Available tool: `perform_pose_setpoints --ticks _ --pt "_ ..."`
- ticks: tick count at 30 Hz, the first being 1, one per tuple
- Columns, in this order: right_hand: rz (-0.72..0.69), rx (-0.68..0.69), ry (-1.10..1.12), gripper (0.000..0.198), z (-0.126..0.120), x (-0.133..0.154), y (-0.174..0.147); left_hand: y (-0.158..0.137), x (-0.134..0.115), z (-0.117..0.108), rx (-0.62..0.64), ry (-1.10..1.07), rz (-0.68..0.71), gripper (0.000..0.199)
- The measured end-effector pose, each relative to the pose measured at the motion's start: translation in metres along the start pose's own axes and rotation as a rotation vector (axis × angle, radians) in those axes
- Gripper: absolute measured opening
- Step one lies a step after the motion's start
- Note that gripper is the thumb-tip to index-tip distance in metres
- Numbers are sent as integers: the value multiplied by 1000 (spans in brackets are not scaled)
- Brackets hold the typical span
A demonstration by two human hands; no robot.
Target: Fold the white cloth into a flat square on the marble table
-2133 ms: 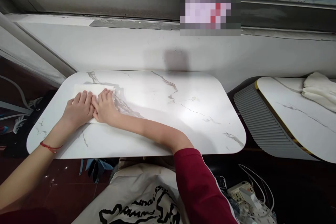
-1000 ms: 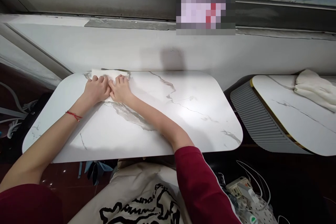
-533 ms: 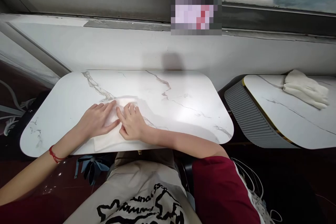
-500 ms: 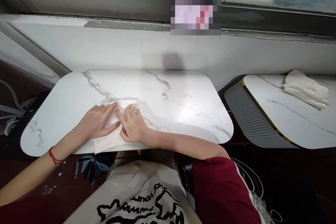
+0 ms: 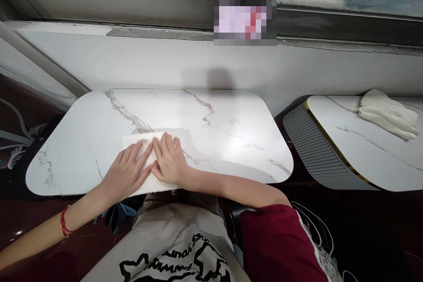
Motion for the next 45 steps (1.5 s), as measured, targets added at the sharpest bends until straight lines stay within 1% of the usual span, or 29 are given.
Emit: perform_pose_setpoints --ticks 2,4,7,11,15,19,25,32,37,45 --pt "44 20 -20 73 3 -5 10 7 4 8 -7 -13 -6 60" --pt "87 37 -62 72 7 -12 22 22 12 17 -14 -25 -9 60" --pt "145 50 -107 68 14 -29 42 53 27 28 -29 -36 -22 61" --pt "204 17 -113 64 23 -58 67 97 42 39 -15 -34 -16 60" --pt "208 -5 -123 64 30 -83 84 131 48 46 13 -13 21 60" --pt "204 -29 -129 63 34 -102 97 154 53 55 8 -2 39 62" --pt "218 46 -125 65 33 -128 120 181 66 74 -55 -103 -16 62" --pt "246 35 -111 63 38 -152 148 213 81 89 -90 -121 -55 63" --pt "282 -3 -119 58 43 -158 160 220 86 93 -95 -117 -83 62" --pt "286 -57 -94 57 47 -163 159 220 86 89 -122 -143 -71 60"
Point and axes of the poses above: each hand's wrist, its own y-axis towards the middle knuckle, its own z-axis out of the palm, x = y × z, the point moved 3 cm from there along y, towards the middle knuckle, and after that the axes turned 5 degrees about z, right-handed, at the moved point
